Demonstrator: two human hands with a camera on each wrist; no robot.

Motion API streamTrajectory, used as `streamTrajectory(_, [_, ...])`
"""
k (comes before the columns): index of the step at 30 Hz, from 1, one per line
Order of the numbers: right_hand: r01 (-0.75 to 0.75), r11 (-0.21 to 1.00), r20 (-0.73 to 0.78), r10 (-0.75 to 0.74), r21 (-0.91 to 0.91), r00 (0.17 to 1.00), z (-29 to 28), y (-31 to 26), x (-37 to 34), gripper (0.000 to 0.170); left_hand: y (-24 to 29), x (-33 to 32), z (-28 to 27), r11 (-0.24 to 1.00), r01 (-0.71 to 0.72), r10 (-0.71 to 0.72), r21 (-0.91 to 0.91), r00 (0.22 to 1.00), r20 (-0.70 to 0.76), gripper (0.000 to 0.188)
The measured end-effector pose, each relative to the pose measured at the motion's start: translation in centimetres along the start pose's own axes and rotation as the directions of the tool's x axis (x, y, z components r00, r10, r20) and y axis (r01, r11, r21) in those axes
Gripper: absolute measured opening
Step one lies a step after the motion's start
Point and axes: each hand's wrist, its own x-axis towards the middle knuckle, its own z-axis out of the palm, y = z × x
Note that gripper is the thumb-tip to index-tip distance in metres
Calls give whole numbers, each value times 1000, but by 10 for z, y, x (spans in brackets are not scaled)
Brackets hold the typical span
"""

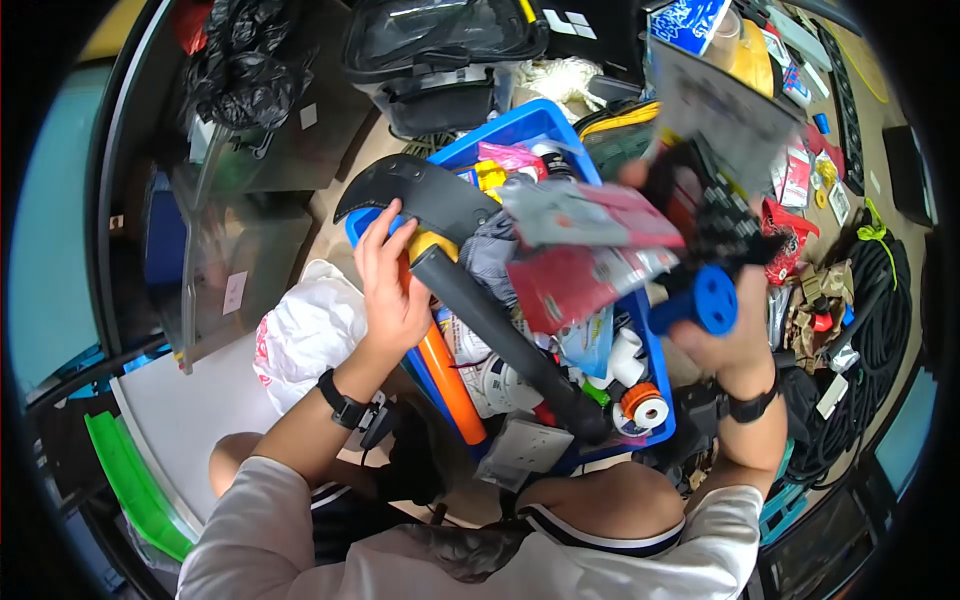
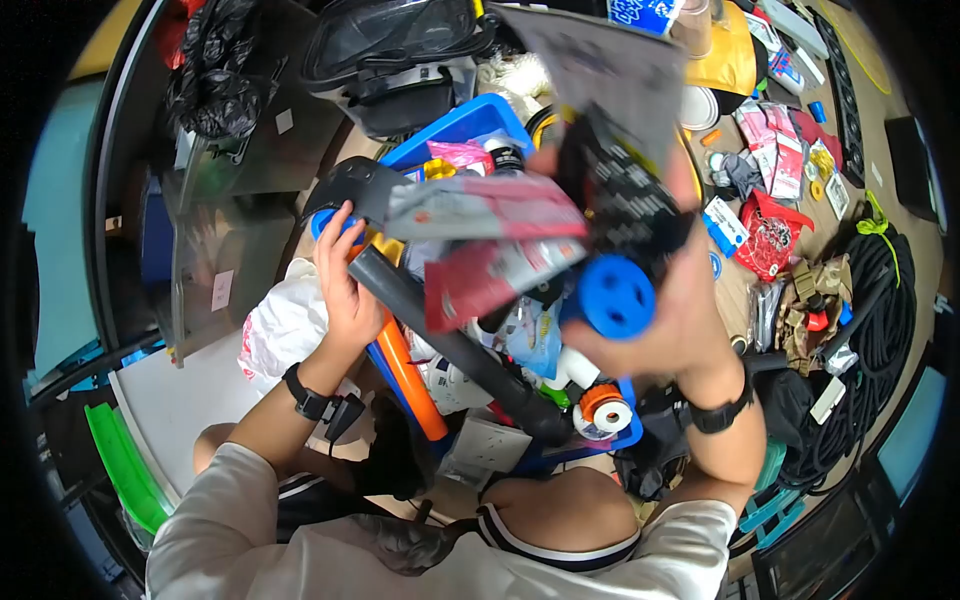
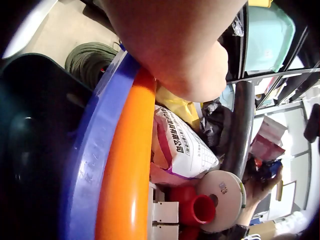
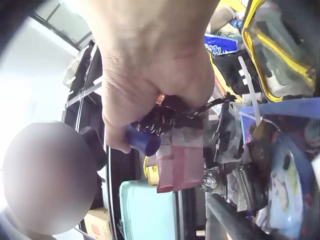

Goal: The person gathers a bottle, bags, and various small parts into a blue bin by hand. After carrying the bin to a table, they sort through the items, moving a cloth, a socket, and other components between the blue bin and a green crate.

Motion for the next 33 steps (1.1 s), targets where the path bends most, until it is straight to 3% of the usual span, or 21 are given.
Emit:
streamTrajectory(1, [87,990,126,-101,115,987,13,1,28,119,-1,0,-1,1000,-7,7,-18,1000,-8,44])
streamTrajectory(3, [-12,981,146,-16,192,989,35,7,64,114,-3,-1,-2,999,-33,33,-1,999,-7,46])
streamTrajectory(5, [48,998,182,-57,51,982,46,24,88,106,-7,-3,1,994,-31,27,-104,999,-37,48])
streamTrajectory(6, [148,981,285,-107,-126,952,45,27,100,101,-10,-5,2,989,-9,3,-145,999,-47,46])
streamTrajectory(7, [138,971,353,-62,-193,933,47,32,102,100,-14,-8,6,990,-3,-4,-138,999,-52,46])
streamTrajectory(9, [101,970,552,40,-222,833,52,35,109,99,-18,-9,11,935,-3,-66,-355,981,-183,42])
streamTrajectory(10, [110,967,591,49,-231,805,57,34,109,98,-20,-10,11,931,3,-81,-364,977,-198,44])
streamTrajectory(13, [160,971,632,-10,-180,775,74,22,111,99,-19,-11,17,861,-68,-109,-503,943,-314,53])
streamTrajectory(14, [156,972,637,-9,-175,770,81,22,113,99,-24,-13,17,841,-36,-137,-540,951,-277,64])
streamTrajectory(15, [208,972,648,-88,-111,757,89,22,118,98,-26,-14,19,835,-93,-114,-543,935,-336,72])
streamTrajectory(17, [260,964,649,-168,-47,742,102,25,123,97,-17,-16,18,738,-44,-225,-674,925,-307,82])
streamTrajectory(19, [151,988,772,-72,-31,631,114,31,124,94,-6,-4,8,743,12,-285,-669,910,-300,94])
streamTrajectory(20, [98,988,800,36,-117,599,116,26,121,91,-8,-2,7,730,-17,-274,-683,909,-315,94])
streamTrajectory(21, [102,988,800,33,-118,600,117,21,118,91,-9,-2,4,731,-20,-271,-682,909,-318,94])
streamTrajectory(24, [-91,946,807,313,-310,501,120,6,112,85,-3,-3,-12,736,25,-270,-676,927,-259,95])
streamTrajectory(25, [-92,947,811,312,-308,495,123,4,107,85,-4,-6,-15,737,31,-277,-675,925,-260,95])
streamTrajectory(27, [3,865,786,454,-501,420,126,-2,96,85,-8,-8,-20,791,-13,-147,-612,966,-211,95])
streamTrajectory(29, [0,885,804,423,-466,418,127,-8,87,88,-16,-9,-18,806,-45,-108,-591,969,-220,92])
streamTrajectory(31, [19,905,774,353,-425,526,129,-4,75,92,-34,-11,-22,897,-131,102,-421,991,-91,90])
streamTrajectory(32, [67,919,769,284,-389,573,131,1,71,95,-23,-9,-22,870,-56,11,-490,995,-95,86])
streamTrajectory(33, [66,916,762,288,-396,579,130,1,67,95,-22,-7,-25,867,-63,19,-495,995,-93,86])
